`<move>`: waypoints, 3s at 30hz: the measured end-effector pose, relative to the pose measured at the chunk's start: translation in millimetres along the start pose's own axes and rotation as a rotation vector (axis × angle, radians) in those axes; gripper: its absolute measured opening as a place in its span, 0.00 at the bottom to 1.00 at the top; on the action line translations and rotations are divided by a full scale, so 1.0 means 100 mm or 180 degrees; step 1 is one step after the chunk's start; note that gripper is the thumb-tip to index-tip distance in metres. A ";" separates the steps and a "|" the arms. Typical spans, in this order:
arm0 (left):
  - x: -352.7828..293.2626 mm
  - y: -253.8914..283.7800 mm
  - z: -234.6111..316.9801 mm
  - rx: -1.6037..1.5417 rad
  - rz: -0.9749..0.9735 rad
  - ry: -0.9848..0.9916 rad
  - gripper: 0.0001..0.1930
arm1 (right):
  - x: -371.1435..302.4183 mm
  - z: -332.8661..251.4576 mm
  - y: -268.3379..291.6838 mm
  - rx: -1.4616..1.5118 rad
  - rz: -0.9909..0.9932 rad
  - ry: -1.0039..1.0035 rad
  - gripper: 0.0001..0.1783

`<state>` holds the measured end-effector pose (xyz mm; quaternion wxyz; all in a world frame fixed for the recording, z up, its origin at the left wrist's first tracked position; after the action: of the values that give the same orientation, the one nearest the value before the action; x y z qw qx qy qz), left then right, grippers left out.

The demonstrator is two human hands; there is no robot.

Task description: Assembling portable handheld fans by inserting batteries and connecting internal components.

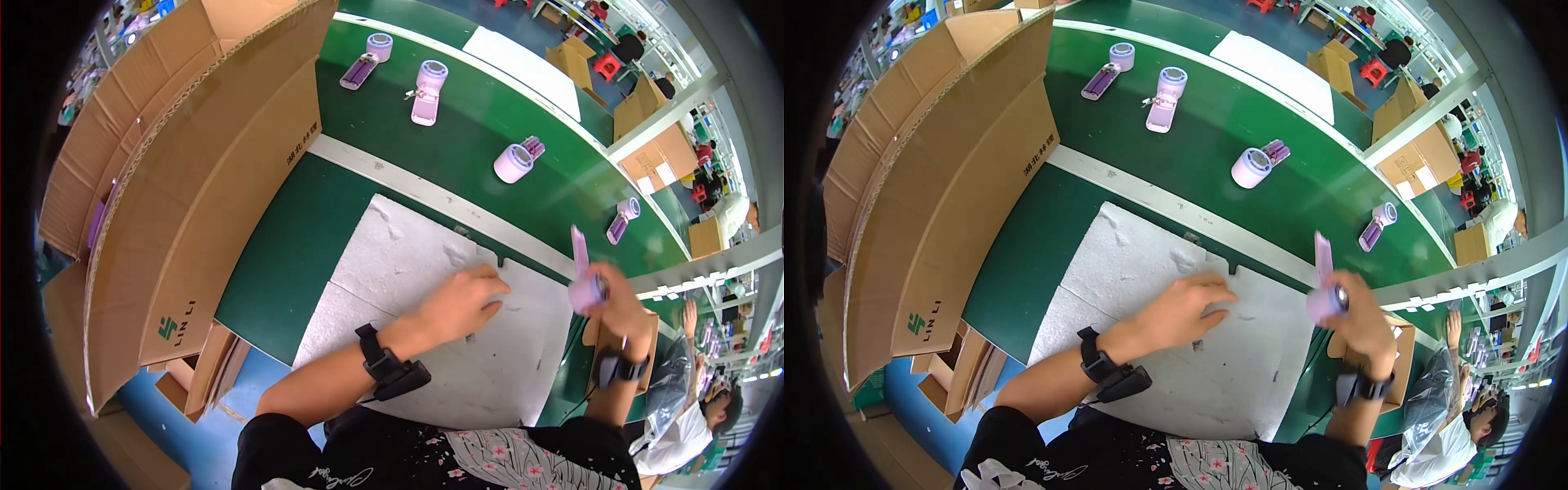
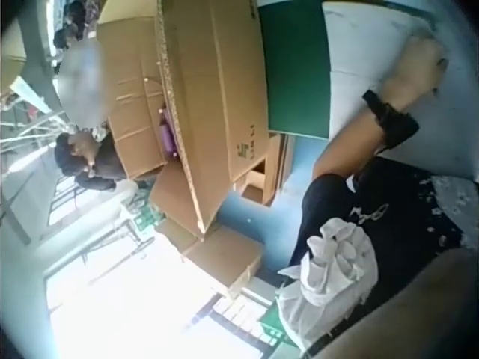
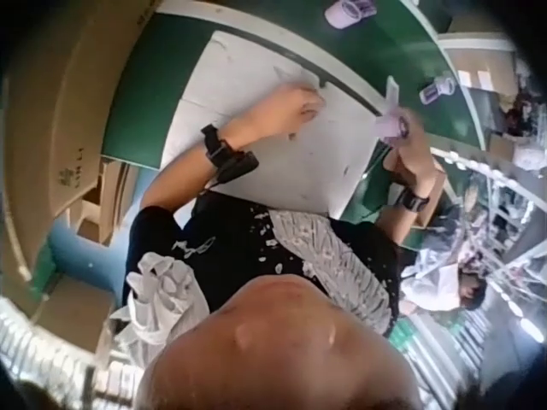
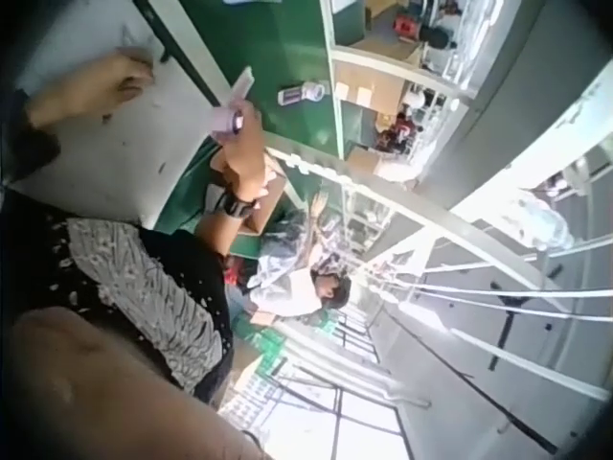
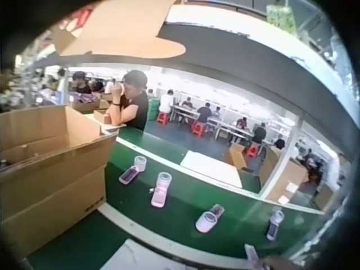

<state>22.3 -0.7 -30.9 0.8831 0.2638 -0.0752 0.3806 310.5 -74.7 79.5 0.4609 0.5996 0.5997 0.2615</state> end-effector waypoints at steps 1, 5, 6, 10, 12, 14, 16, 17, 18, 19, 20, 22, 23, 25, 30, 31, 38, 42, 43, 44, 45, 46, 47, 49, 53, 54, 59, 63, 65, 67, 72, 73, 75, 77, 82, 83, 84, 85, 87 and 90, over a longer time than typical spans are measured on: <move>0.01 0.06 0.00 0.0108 0.0058 0.0055 0.15 | -0.21 0.03 -0.07 -0.0157 0.0096 -0.0013 0.35; 0.04 0.43 0.08 0.0600 0.0524 0.0237 0.20 | -0.70 0.12 -0.28 -0.0409 0.0256 -0.0416 0.31; 0.06 0.52 0.10 0.0772 0.0749 0.0326 0.21 | -0.78 0.19 -0.36 -0.0550 0.0378 -0.0459 0.30; 0.47 0.88 -0.05 0.1243 0.0824 0.0376 0.27 | -0.81 0.08 -0.50 -0.0826 0.0963 -0.0282 0.28; 0.80 1.09 -0.29 0.1691 0.0830 0.0866 0.29 | -0.72 -0.25 -0.60 -0.0895 0.1619 0.0241 0.28; 1.03 1.16 -0.56 0.1987 0.0851 0.1212 0.30 | -0.62 -0.36 -0.75 -0.0136 0.1240 0.0621 0.24; 1.24 1.19 -0.80 0.2778 0.1125 0.1698 0.27 | -0.52 -0.41 -0.92 0.0850 0.0738 0.1143 0.18; 1.33 1.23 -0.97 0.2809 0.1155 0.1627 0.27 | -0.47 -0.39 -1.04 0.1134 0.0630 0.1304 0.15; 1.33 1.32 -1.23 0.2856 0.1024 0.1621 0.26 | -0.39 -0.37 -1.17 0.1141 0.0666 0.1349 0.15; 1.34 1.38 -1.36 0.2885 0.0861 0.1598 0.24 | -0.35 -0.33 -1.29 0.1314 0.0548 0.1305 0.13; 1.37 1.42 -1.49 0.2920 0.0704 0.1592 0.22 | -0.32 -0.30 -1.36 0.1490 0.0415 0.1274 0.12; 1.38 1.38 -1.32 0.2775 0.0646 0.1526 0.20 | -0.27 -0.21 -1.39 0.1606 0.0451 0.1242 0.11; 1.33 1.37 -1.24 0.2614 0.0597 0.1494 0.19 | -0.24 -0.17 -1.41 0.1711 0.0451 0.1212 0.10; 1.16 1.24 -1.03 0.2466 0.0455 0.1301 0.17 | -0.23 -0.02 -1.53 0.1874 0.0375 0.1208 0.09; 0.24 0.34 -0.10 0.0769 0.0152 0.0512 0.11 | -0.23 0.09 -1.54 0.3084 0.0284 0.0435 0.33; 0.11 0.13 0.20 0.0792 -0.0111 0.0472 0.11 | -0.21 0.06 -1.57 0.3113 0.0170 0.0508 0.33; -0.63 -0.14 0.73 0.0670 -0.1204 -0.0057 0.17 | -0.23 -0.10 -1.59 0.2364 0.0355 0.0793 0.47; -0.86 1.20 1.51 0.3009 0.1201 -0.0625 0.26 | -0.29 0.04 -1.58 0.2201 0.0488 0.0497 0.46; -1.02 1.49 1.90 0.3778 0.2075 -0.0318 0.22 | -0.28 0.00 -1.58 0.2248 0.0453 0.0568 0.46; -1.22 1.74 2.03 0.4458 0.2933 0.0081 0.20 | -0.29 0.00 -1.56 0.2177 0.0437 0.0487 0.46; -1.49 1.91 2.08 0.4790 0.3175 0.0669 0.17 | -0.30 -0.02 -1.52 0.2104 0.0394 0.0425 0.46; -1.70 2.03 2.07 0.5082 0.3418 0.1283 0.14 | -0.30 -0.02 -1.50 0.2015 0.0354 0.0362 0.46; -1.83 2.01 2.05 0.5107 0.3445 0.1301 0.14 | -0.32 -0.01 -1.49 0.2015 0.0337 0.0400 0.46; -2.07 1.87 1.93 0.2916 0.3047 0.1900 0.11 | -0.34 0.03 -1.47 0.1737 0.0386 0.0232 0.46; -2.11 1.67 1.85 0.3037 0.1961 0.1389 0.14 | -0.33 -0.08 -1.30 0.1264 0.0378 0.0163 0.44; -2.09 1.72 1.74 0.2835 0.1928 0.1637 0.17 | -0.34 -0.12 -1.23 0.1116 0.0397 0.0146 0.43; -2.01 1.80 1.46 0.4063 0.2143 0.2046 0.38 | -0.44 0.00 -0.54 -0.0789 -0.0220 0.0910 0.42; -1.97 1.79 1.34 0.4749 0.2046 0.2503 0.53 | -0.31 -1.09 0.15 -0.0109 -0.1090 0.1120 0.35; -1.99 1.79 1.28 0.4658 0.1920 0.2841 0.57 | -0.01 -1.70 0.25 0.0298 -0.1431 0.1587 0.33; -2.00 1.84 1.20 0.4562 0.1602 0.3044 0.57 | 0.32 -2.39 0.06 0.1179 -0.1774 0.2093 0.28; -1.91 1.79 1.19 0.4424 0.1410 0.3009 0.59 | 1.31 -4.05 -0.70 0.1659 -0.1969 0.2690 0.30; -1.87 1.80 1.20 0.4443 0.1431 0.3036 0.59 | 1.58 -4.27 -0.93 0.1861 -0.1804 0.2523 0.32; -1.66 1.79 1.30 0.4338 0.1166 0.3188 0.60 | 2.17 -4.48 -1.30 0.1498 -0.1019 0.2540 0.42; -1.62 1.89 1.41 0.4275 0.1047 0.3420 0.60 | 2.25 -4.57 -1.54 0.1115 -0.1144 0.2551 0.46; -1.48 2.43 1.56 0.2937 0.0356 0.3405 0.57 | 2.19 -4.61 -1.84 -0.0310 -0.1246 0.2227 0.57; -1.47 2.58 1.53 0.3029 0.0465 0.3117 0.57 | 2.15 -4.67 -1.83 -0.0612 -0.1207 0.2153 0.59; -1.40 2.72 1.48 0.3034 0.0451 0.3147 0.57 | 2.26 -4.70 -1.86 -0.0592 -0.1231 0.2162 0.59; -1.30 2.84 1.43 0.2971 0.0263 0.3329 0.58 | 2.36 -4.73 -1.89 -0.0753 -0.1258 0.2177 0.61; -1.20 2.95 1.28 0.2902 0.0026 0.3488 0.60 | 2.59 -4.68 -1.93 -0.1075 -0.1290 0.2149 0.66; -1.33 3.02 1.15 0.2202 -0.0094 0.3906 0.64 | 2.42 -4.70 -1.96 -0.1263 -0.1006 0.2214 0.66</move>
<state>-277.2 27.6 145.9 0.6365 0.2681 0.5655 0.4508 -155.8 242.2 57.8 0.3720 0.2763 0.7419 0.4846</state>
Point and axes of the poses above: each hand's wrist, its own x-axis towards the middle knuckle, its own y-axis out of the back of the hand, z = x × y, the point moved 1 cm from there along x, towards the middle knuckle, and after that the axes turned 6 degrees about -y, right-handed, at the moved point
